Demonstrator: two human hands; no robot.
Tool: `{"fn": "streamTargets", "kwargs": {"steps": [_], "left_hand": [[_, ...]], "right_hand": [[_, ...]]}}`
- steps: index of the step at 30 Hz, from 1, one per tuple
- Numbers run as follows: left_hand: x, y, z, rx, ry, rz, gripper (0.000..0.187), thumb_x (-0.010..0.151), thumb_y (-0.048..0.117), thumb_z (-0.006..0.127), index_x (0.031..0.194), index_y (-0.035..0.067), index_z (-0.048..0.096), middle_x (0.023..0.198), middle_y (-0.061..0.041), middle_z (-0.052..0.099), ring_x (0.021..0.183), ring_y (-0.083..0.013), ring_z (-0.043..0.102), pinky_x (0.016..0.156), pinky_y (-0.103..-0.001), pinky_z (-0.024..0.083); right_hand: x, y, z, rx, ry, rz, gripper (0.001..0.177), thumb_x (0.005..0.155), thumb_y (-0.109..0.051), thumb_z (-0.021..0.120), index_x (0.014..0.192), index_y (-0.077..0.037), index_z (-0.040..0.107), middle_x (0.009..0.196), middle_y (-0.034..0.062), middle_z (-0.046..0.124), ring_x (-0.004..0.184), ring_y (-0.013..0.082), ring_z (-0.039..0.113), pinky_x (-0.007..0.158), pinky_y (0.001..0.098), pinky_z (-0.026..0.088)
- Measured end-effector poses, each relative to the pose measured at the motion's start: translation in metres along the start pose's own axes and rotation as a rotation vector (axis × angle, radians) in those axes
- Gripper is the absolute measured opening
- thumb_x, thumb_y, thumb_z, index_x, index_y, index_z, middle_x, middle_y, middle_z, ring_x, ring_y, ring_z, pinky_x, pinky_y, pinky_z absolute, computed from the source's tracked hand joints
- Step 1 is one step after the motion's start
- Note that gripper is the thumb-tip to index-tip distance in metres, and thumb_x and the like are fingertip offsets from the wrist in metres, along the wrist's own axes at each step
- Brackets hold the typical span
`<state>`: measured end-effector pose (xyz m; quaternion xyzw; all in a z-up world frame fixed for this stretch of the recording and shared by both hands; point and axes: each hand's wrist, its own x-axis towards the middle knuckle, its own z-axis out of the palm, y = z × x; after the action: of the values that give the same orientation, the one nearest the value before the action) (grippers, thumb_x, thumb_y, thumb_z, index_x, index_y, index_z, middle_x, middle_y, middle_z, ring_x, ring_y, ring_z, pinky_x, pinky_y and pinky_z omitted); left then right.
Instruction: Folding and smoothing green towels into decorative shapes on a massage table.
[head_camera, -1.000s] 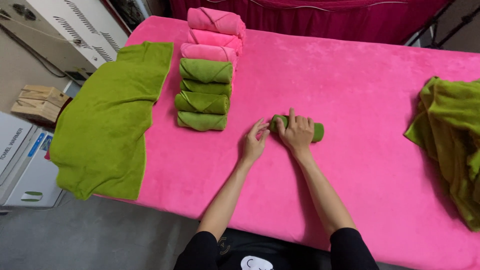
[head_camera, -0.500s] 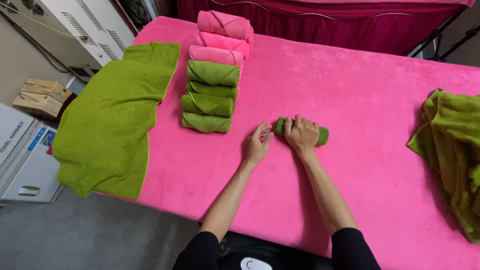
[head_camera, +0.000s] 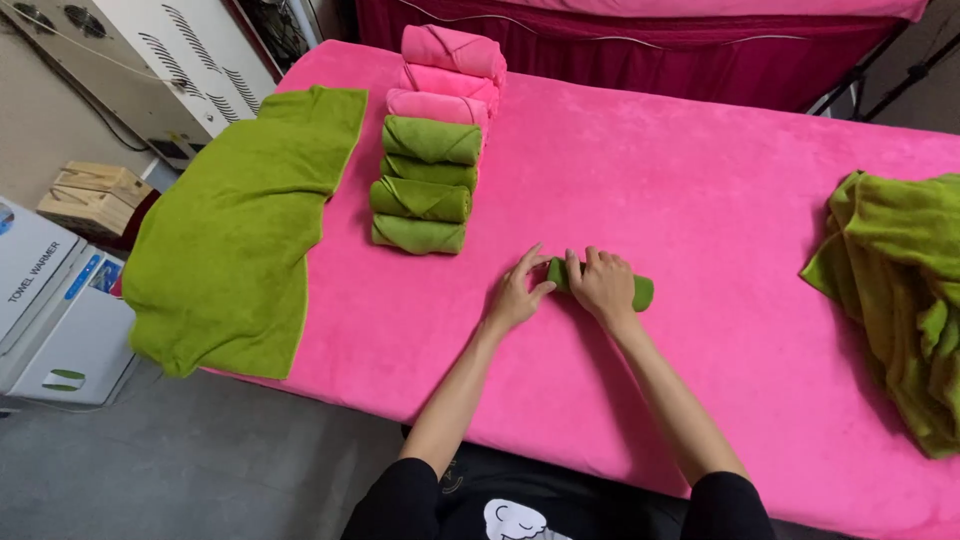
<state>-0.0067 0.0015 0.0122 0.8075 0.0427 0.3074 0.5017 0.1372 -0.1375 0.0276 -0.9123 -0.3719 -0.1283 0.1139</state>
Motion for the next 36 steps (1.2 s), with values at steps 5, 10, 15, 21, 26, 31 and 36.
{"fn": "streamTargets", "kwargs": {"steps": [5, 10, 15, 21, 26, 31, 36], "left_hand": [[-0.002, -0.002, 0.001, 0.003, -0.021, -0.039, 0.067, 0.093, 0.021, 0.078, 0.154, 0.009, 0.051, 0.135, -0.013, 0.071, 0.124, -0.0312, 0.068, 0.109, -0.046, 0.052], [0.0, -0.006, 0.003, 0.021, -0.021, -0.053, 0.063, 0.09, 0.018, 0.079, 0.149, 0.011, 0.058, 0.131, -0.009, 0.074, 0.12, -0.0278, 0.072, 0.108, -0.045, 0.052], [0.001, -0.017, 0.009, -0.038, 0.001, -0.047, 0.065, 0.086, 0.015, 0.08, 0.148, 0.01, 0.059, 0.131, -0.01, 0.075, 0.121, -0.0277, 0.071, 0.108, -0.043, 0.051], [0.003, -0.025, 0.014, -0.092, 0.09, -0.072, 0.056, 0.095, 0.017, 0.074, 0.147, 0.007, 0.058, 0.127, -0.012, 0.076, 0.114, -0.0275, 0.074, 0.097, -0.038, 0.058], [0.003, -0.038, 0.019, -0.104, 0.131, -0.077, 0.054, 0.096, 0.018, 0.074, 0.147, 0.006, 0.058, 0.125, -0.013, 0.076, 0.112, -0.0282, 0.075, 0.093, -0.038, 0.06], [0.005, -0.044, 0.022, -0.124, 0.153, -0.077, 0.055, 0.097, 0.018, 0.075, 0.148, 0.007, 0.057, 0.122, -0.014, 0.076, 0.108, -0.0288, 0.076, 0.088, -0.036, 0.061], [0.008, -0.047, 0.024, -0.145, 0.163, -0.087, 0.055, 0.097, 0.016, 0.075, 0.148, 0.005, 0.057, 0.12, -0.017, 0.075, 0.105, -0.0308, 0.076, 0.085, -0.037, 0.062]], "right_hand": [[-0.038, -0.003, 0.013, -0.176, 0.488, -0.091, 0.054, 0.101, -0.063, 0.058, 0.113, -0.012, 0.072, 0.098, 0.0118, 0.068, 0.096, 0.0309, 0.072, 0.089, 0.0426, 0.052], [-0.069, -0.022, 0.009, -0.154, 0.593, -0.072, 0.054, 0.107, -0.051, 0.054, 0.137, -0.007, 0.064, 0.131, 0.0185, 0.065, 0.13, 0.0349, 0.06, 0.118, 0.0524, 0.035], [-0.068, -0.035, 0.011, -0.129, 0.514, -0.003, 0.068, 0.111, -0.058, 0.036, 0.153, -0.007, 0.052, 0.143, 0.0225, 0.052, 0.142, 0.0418, 0.043, 0.124, 0.0619, 0.013], [-0.022, 0.005, 0.036, -0.167, 0.625, -0.072, 0.07, 0.109, -0.066, 0.033, 0.135, -0.009, 0.065, 0.093, 0.0084, 0.062, 0.091, 0.0248, 0.064, 0.1, 0.0482, 0.042], [0.01, 0.025, 0.047, -0.135, 0.433, 0.0, 0.072, 0.107, -0.071, 0.036, 0.134, -0.011, 0.063, 0.074, 0.0094, 0.069, 0.078, 0.0286, 0.073, 0.087, 0.0448, 0.047], [0.021, 0.019, 0.017, -0.013, 0.142, 0.102, 0.063, 0.11, -0.068, 0.031, 0.133, -0.011, 0.048, 0.068, 0.0126, 0.071, 0.082, 0.0339, 0.076, 0.09, 0.0451, 0.047], [0.024, 0.018, 0.014, 0.011, 0.075, 0.135, 0.061, 0.109, -0.073, 0.031, 0.118, -0.015, 0.044, 0.065, 0.0126, 0.068, 0.072, 0.036, 0.076, 0.087, 0.045, 0.047]]}}
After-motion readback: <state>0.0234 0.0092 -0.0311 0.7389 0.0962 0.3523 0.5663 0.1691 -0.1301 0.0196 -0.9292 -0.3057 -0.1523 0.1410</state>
